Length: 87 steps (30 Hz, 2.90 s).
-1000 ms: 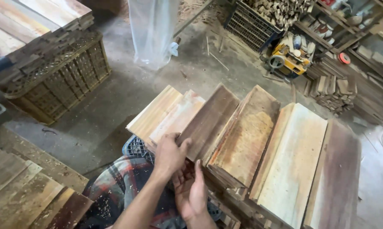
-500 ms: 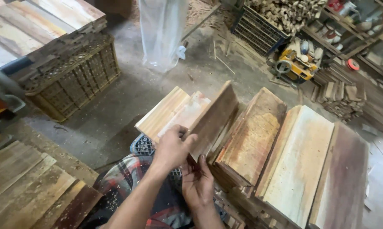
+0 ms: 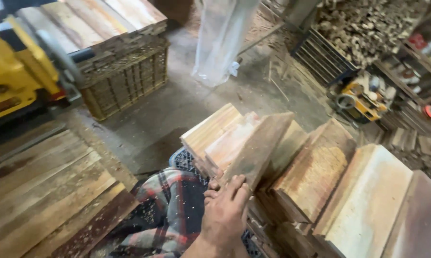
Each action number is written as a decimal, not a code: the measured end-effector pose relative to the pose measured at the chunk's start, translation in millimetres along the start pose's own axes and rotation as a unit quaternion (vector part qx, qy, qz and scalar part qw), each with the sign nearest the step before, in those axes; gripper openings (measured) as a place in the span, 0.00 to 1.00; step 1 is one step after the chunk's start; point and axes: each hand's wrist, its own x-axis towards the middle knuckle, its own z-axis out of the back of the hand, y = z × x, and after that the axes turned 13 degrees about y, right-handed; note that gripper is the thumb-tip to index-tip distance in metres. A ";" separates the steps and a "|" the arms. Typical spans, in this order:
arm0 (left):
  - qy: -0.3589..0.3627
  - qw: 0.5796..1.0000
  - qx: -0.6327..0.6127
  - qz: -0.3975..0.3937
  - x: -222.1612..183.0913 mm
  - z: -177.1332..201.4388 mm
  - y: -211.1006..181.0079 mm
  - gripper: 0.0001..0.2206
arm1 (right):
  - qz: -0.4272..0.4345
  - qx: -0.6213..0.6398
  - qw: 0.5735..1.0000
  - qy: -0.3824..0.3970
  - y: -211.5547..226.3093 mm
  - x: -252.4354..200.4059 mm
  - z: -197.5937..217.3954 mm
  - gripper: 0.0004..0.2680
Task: Feeding individual wood planks into a thickness planer to achieve a uniform thickness and smooth surface.
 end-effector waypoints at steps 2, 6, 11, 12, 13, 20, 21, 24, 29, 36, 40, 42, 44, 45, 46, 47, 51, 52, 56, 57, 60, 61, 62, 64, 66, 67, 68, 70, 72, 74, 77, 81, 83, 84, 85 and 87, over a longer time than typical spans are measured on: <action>-0.033 0.999 -0.020 0.008 -0.4 10.3 0.1 0.11 | -0.019 -0.021 0.999 0.016 0.7 0.3 16.5 0.18; -0.059 0.976 -0.171 0.123 0.0 32.7 18.2 0.13 | -0.063 -0.055 0.995 0.054 -5.8 16.3 16.5 0.18; -0.088 0.895 -0.334 0.283 -13.2 72.2 75.5 0.25 | -0.075 -0.151 0.980 0.104 -33.9 32.7 -78.2 0.19; -0.107 0.867 -0.389 0.292 -18.6 76.9 88.8 0.33 | -0.045 -0.225 0.965 0.125 -40.3 31.3 -97.4 0.21; -0.118 0.866 -0.385 0.297 -24.3 79.8 98.8 0.33 | -0.056 -0.225 0.964 0.130 -45.9 33.3 -111.6 0.21; -0.258 0.753 -0.445 0.411 -83.8 114.8 122.8 0.30 | -0.124 -0.339 0.917 0.169 -99.6 56.0 -101.4 0.22; -0.288 0.716 -0.481 0.416 -90.5 120.0 123.7 0.29 | -0.144 -0.331 0.914 0.184 -109.8 59.7 -96.5 0.22; -0.331 0.734 -0.428 0.411 -120.6 121.1 139.4 0.28 | -0.200 -0.338 0.902 0.181 -140.0 52.4 -111.8 0.23; -0.421 0.673 -0.446 0.414 -153.7 129.3 165.9 0.31 | -0.252 -0.409 0.851 0.214 -193.5 60.0 -111.2 0.23; -0.359 0.681 -0.314 0.555 -192.3 116.4 231.1 0.34 | -0.308 -0.444 0.808 0.234 -256.1 75.8 -89.9 0.21; -0.306 0.693 -0.298 0.581 -195.0 134.9 216.5 0.42 | -0.307 -0.539 0.733 0.281 -245.7 52.6 -130.9 0.25; -0.284 0.767 -0.227 0.528 -207.6 130.4 217.2 0.42 | -0.268 -0.589 0.666 0.372 -248.9 83.6 -79.2 0.33; -0.287 0.780 -0.199 0.519 -214.9 119.1 238.2 0.40 | -0.181 -0.640 0.611 0.429 -251.9 92.1 -78.5 0.29; -0.290 0.795 -0.169 0.506 -218.7 113.8 249.1 0.37 | -0.088 -0.679 0.548 0.481 -254.1 96.5 -78.1 0.27; -0.290 0.794 -0.168 0.507 -215.8 115.8 257.2 0.37 | -0.089 -0.678 0.547 0.482 -259.6 100.3 -80.4 0.27; -0.290 0.797 -0.163 0.504 -212.9 117.9 265.2 0.36 | -0.082 -0.675 0.566 0.465 -265.0 104.0 -82.7 0.25; -0.242 0.794 -0.170 0.531 -181.7 164.6 270.3 0.36 | -0.051 -0.738 0.499 0.451 -298.7 139.5 -88.3 0.20; -0.241 0.792 -0.172 0.534 -175.7 177.7 276.1 0.36 | -0.054 -0.740 0.498 0.450 -307.2 145.1 -96.2 0.20; -0.215 0.835 -0.065 0.502 -174.9 205.4 321.4 0.32 | 0.026 -0.772 0.405 0.489 -325.3 170.9 -110.8 0.17; -0.180 0.845 -0.035 0.501 -182.8 201.9 332.3 0.32 | 0.071 -0.771 0.359 0.521 -319.9 172.7 -107.4 0.16; -0.181 0.844 0.014 0.505 -160.3 204.0 328.8 0.31 | 0.159 -0.749 0.365 0.530 -348.6 212.1 -71.7 0.14; -0.181 0.843 0.014 0.507 -166.4 194.4 345.0 0.31 | 0.157 -0.748 0.365 0.531 -349.3 216.0 -75.7 0.14; -0.166 0.839 0.068 0.515 -168.0 187.7 366.7 0.32 | 0.135 -0.769 0.343 0.522 -352.8 225.9 -82.8 0.15; -0.145 0.831 0.115 0.524 -172.3 180.9 384.5 0.34 | 0.106 -0.794 0.316 0.509 -349.3 233.4 -91.8 0.17; -0.096 0.827 0.203 0.515 -170.3 195.8 394.4 0.32 | 0.076 -0.835 0.213 0.502 -353.3 243.3 -106.2 0.19; -0.102 0.829 0.211 0.507 -156.6 220.4 381.6 0.32 | 0.088 -0.834 0.216 0.501 -357.9 244.6 -116.9 0.19; -0.080 0.825 0.220 0.514 -149.2 234.5 357.7 0.38 | 0.083 -0.830 0.222 0.505 -351.4 235.8 -119.8 0.21; -0.056 0.818 0.225 0.526 -148.3 243.2 342.6 0.44 | 0.070 -0.826 0.225 0.512 -341.3 222.4 -123.8 0.24; -0.005 0.820 0.213 0.531 -153.2 242.3 366.4 0.52 | 0.069 -0.838 0.214 0.497 -340.2 221.5 -136.1 0.31; 0.011 0.827 0.211 0.521 -156.4 255.2 365.1 0.54 | 0.022 -0.848 0.201 0.490 -337.9 211.5 -170.1 0.36; 0.037 0.835 0.229 0.498 -165.8 252.8 380.7 0.59 | -0.056 -0.861 0.142 0.486 -338.1 214.9 -202.9 0.45; 0.060 0.835 0.309 0.452 -182.7 248.3 404.8 0.60 | -0.091 -0.859 0.059 0.501 -349.1 232.3 -207.2 0.53; 0.036 0.836 0.336 0.433 -188.5 242.3 413.4 0.59 | -0.099 -0.860 0.077 0.495 -351.6 224.6 -214.7 0.53; 0.011 0.834 0.360 0.418 -193.7 236.8 414.1 0.58 | -0.109 -0.859 0.093 0.492 -351.6 218.6 -217.4 0.53; 0.010 0.833 0.358 0.421 -192.8 236.7 418.6 0.58 | -0.111 -0.857 0.090 0.495 -352.3 219.8 -217.6 0.53; 0.012 0.850 0.334 0.408 -192.8 233.6 425.2 0.58 | -0.087 -0.861 0.072 0.495 -350.7 220.0 -214.5 0.50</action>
